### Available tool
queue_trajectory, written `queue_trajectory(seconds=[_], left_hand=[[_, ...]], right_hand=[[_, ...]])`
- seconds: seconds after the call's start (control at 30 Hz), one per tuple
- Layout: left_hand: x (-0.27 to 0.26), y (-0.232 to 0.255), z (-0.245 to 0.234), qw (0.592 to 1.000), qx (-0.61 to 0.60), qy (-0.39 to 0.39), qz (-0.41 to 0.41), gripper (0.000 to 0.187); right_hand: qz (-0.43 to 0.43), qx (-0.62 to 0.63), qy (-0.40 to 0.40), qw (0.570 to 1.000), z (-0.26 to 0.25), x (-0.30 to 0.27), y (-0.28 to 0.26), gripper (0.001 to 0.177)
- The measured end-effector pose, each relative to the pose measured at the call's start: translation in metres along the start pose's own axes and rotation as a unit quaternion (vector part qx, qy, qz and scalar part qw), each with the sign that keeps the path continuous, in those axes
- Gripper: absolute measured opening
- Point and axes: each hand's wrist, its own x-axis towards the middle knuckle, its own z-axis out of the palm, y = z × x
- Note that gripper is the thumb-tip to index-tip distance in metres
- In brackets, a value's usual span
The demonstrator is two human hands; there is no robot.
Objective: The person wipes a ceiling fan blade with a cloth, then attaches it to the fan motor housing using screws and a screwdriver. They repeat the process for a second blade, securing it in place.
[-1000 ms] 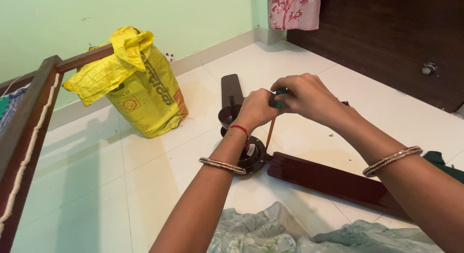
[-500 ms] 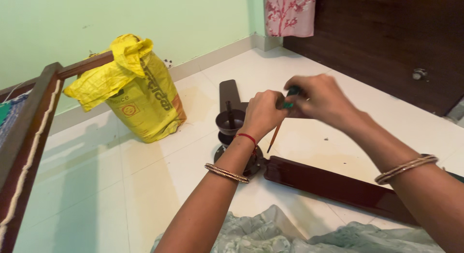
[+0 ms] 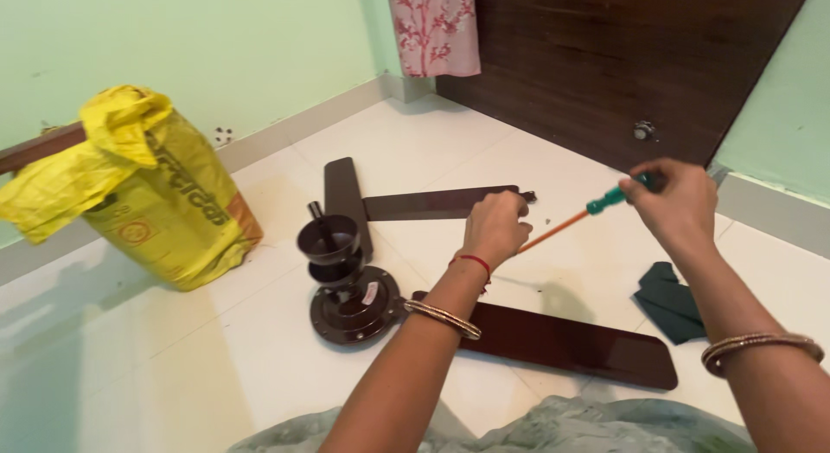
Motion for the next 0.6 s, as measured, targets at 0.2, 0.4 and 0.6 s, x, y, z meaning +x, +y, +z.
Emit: queue_trajectory(seconds=[0.2, 0.4, 0.6], left_hand=[[0.016, -0.004, 0.064, 0.998, 0.014, -0.05, -0.04, 0.026], [0.022, -0.028, 0.112, 0.993, 0.032, -0.078, -0.081, 0.022], [0.018, -0.051, 0.151, 0.982, 0.037, -0.132, -0.129, 0.023]], right_hand=[[0.19, 0.14, -0.012, 0.972, 0.034, -0.001, 0.095, 0.018], [0.314, 0.211, -0.036, 0.925, 0.073, -0.005, 0.174, 0.018], [0.361, 0.219, -0.082, 0.903, 0.113, -0.019, 0.249, 0.014]])
